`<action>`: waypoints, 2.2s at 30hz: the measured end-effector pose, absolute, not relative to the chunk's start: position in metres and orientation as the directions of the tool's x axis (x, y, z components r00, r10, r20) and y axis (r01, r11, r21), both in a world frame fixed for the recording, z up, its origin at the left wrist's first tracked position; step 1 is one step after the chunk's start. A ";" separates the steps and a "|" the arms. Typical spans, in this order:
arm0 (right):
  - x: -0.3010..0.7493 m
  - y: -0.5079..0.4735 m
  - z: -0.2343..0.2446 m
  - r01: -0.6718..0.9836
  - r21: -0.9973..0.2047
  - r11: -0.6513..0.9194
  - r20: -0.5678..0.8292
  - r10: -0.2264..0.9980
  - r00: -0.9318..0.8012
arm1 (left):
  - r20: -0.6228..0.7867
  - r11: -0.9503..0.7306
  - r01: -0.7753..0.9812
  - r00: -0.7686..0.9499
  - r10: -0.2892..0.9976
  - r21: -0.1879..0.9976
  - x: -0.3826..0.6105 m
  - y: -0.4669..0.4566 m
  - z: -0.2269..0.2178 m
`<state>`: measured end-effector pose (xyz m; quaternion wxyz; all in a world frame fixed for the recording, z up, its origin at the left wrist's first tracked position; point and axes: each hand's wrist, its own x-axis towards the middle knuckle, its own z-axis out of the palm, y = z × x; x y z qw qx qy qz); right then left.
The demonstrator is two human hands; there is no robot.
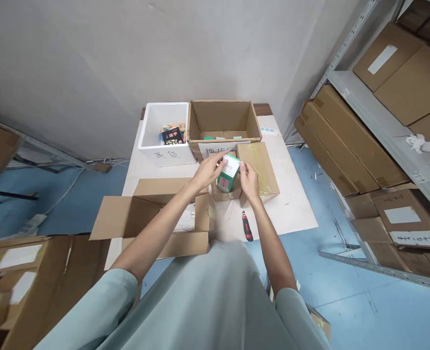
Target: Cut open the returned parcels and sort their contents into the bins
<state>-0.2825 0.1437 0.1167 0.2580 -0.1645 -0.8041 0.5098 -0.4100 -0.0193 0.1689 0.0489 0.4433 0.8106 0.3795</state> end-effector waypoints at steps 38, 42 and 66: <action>-0.284 0.128 0.105 0.095 -0.658 0.747 0.315 0.388 -0.866 | 0.205 0.360 0.689 -0.593 0.779 0.629 -0.414 -0.018 0.149; -0.286 0.127 0.107 0.103 -0.630 0.770 0.316 0.376 -0.871 | 0.238 0.340 0.715 -0.576 0.782 0.611 -0.407 -0.023 0.150; -0.297 0.125 0.135 0.286 -0.491 0.823 0.104 0.381 -0.919 | 0.286 0.286 0.506 -0.777 0.560 0.814 -0.384 -0.036 0.106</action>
